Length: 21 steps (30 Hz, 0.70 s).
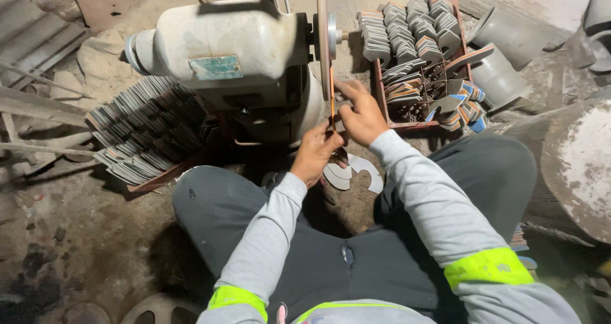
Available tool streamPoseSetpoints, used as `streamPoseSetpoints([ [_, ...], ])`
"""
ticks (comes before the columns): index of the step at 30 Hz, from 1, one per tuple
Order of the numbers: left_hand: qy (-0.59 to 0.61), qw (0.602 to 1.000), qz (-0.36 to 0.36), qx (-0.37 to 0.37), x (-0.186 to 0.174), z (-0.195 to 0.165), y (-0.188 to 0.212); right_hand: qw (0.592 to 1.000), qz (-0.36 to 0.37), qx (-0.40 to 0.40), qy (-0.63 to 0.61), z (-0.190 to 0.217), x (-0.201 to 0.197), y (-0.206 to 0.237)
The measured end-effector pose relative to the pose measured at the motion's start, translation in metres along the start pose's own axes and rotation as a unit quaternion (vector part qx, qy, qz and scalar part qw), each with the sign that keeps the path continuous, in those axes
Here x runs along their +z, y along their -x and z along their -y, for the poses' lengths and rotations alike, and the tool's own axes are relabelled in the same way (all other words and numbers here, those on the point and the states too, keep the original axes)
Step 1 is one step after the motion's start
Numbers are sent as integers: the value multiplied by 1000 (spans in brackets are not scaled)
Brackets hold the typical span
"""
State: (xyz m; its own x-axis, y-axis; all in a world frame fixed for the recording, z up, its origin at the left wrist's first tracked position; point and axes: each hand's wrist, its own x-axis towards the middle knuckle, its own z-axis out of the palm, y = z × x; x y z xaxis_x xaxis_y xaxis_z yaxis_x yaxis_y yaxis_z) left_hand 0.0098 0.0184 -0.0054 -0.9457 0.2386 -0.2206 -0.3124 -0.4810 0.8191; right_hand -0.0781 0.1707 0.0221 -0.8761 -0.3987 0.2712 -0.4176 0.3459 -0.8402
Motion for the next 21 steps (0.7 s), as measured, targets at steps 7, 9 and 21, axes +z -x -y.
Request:
streamPoseSetpoints([
  [7, 14, 998, -28, -47, -15, -3, -22, 997, -14, 70, -34, -8, 5, -25],
  [9, 20, 999, -13, -35, -16, 4, -17, 998, -15, 64, -24, -1, 4, -20],
  [21, -510, 840, -145, 117, -4, 26, 68, 932, 266, 205, -137, 18, -58, 56],
])
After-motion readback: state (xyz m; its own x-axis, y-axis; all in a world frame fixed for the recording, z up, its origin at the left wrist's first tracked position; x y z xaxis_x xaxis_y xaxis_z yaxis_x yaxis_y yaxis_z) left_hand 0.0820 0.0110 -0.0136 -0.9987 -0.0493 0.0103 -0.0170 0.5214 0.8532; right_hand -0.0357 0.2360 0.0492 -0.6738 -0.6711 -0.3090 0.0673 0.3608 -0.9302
